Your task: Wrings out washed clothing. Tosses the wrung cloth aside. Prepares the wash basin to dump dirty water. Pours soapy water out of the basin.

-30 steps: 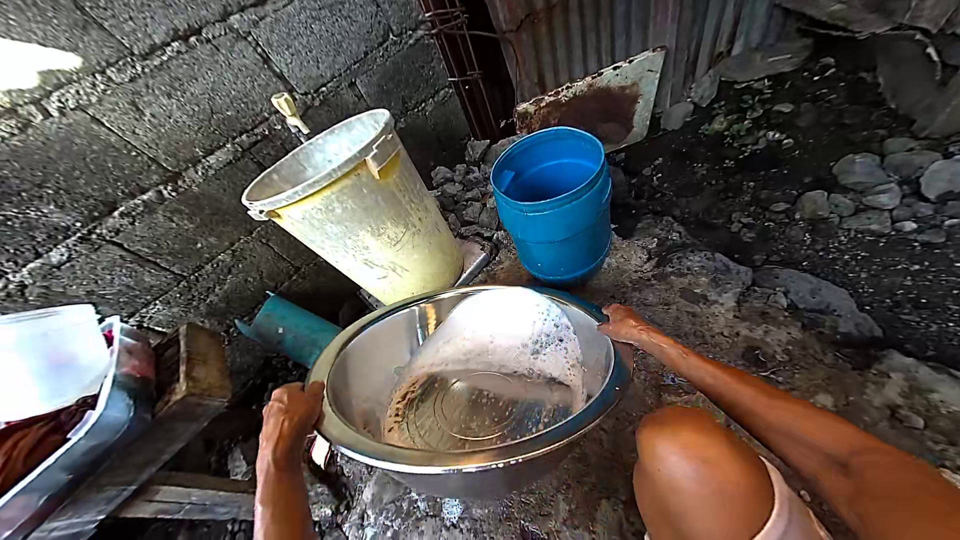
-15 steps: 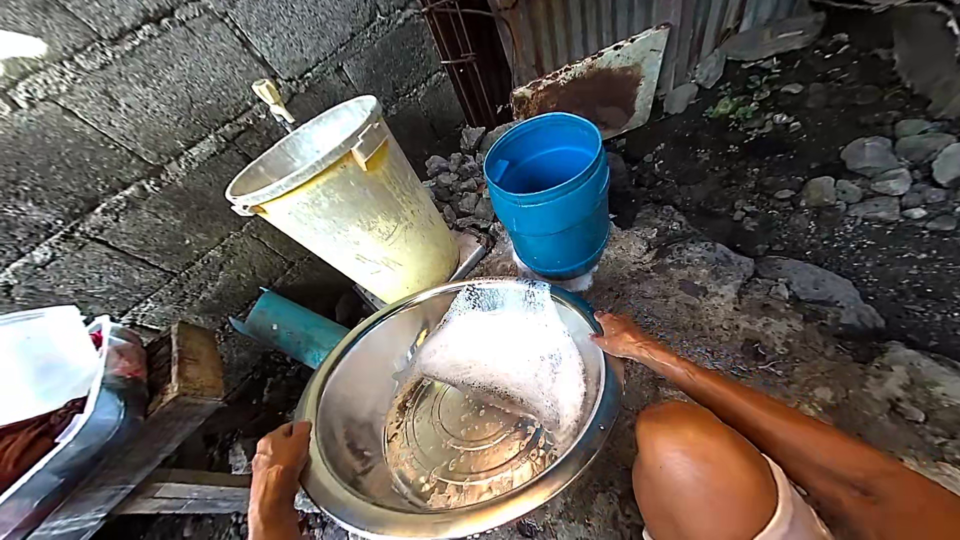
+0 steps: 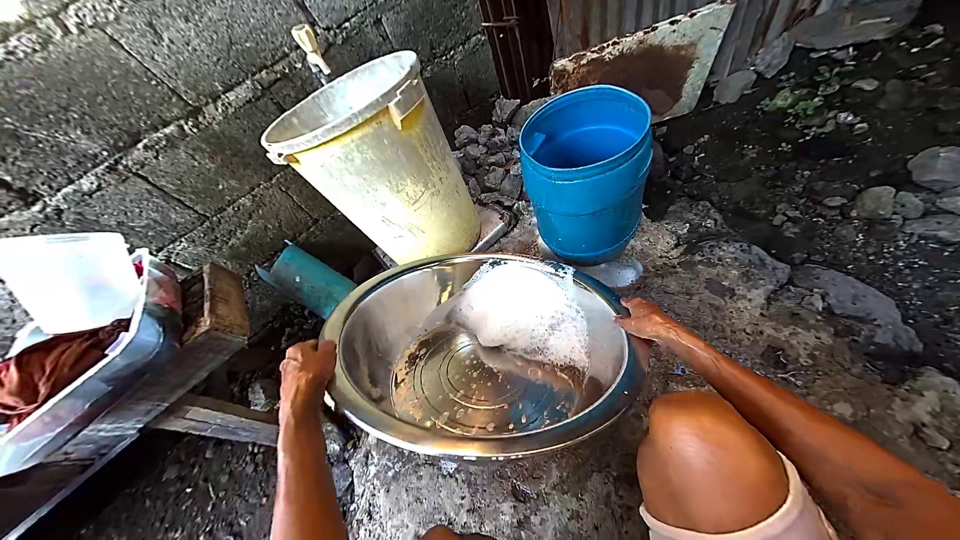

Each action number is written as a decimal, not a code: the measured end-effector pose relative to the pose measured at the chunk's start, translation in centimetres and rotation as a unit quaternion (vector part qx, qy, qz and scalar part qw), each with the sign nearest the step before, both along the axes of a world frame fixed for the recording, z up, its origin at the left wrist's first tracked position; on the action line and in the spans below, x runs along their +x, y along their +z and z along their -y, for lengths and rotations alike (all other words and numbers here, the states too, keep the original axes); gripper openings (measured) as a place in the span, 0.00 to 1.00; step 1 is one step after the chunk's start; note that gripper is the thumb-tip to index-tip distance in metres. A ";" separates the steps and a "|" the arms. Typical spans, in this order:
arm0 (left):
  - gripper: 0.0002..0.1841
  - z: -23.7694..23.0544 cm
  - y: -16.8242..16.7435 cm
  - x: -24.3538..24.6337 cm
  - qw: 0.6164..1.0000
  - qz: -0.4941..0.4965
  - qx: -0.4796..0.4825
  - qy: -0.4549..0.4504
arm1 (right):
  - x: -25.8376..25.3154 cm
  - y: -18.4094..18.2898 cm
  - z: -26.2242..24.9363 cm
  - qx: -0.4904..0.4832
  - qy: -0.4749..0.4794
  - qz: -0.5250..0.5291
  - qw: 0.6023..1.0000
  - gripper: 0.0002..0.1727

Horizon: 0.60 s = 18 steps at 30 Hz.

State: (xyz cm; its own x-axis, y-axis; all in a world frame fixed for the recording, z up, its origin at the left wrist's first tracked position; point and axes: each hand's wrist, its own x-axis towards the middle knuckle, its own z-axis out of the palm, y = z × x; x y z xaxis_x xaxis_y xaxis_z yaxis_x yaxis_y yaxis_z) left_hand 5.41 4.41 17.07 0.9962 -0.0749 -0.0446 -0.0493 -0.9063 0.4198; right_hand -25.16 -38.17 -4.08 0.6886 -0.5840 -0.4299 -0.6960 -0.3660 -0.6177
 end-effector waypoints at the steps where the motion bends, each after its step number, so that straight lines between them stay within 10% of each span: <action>1: 0.19 0.6 0.3 -0.2 1.000 0.004 -0.005 0.003 | 0.0 -0.5 0.3 -0.001 -0.005 0.007 1.000 0.30; 18: 0.26 5.4 2.2 0.0 0.979 0.011 -0.201 0.032 | 1.5 -3.0 5.7 -0.029 0.063 0.019 0.997 0.21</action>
State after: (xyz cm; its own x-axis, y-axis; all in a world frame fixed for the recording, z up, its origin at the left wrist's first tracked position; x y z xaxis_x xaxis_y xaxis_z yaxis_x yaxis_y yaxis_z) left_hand 5.42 -0.99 19.26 0.9998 -0.0191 -0.0027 -0.0108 -0.6702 0.7421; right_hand -23.69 -43.91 -7.08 0.7734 -0.5149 -0.3697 -0.6185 -0.4853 -0.6181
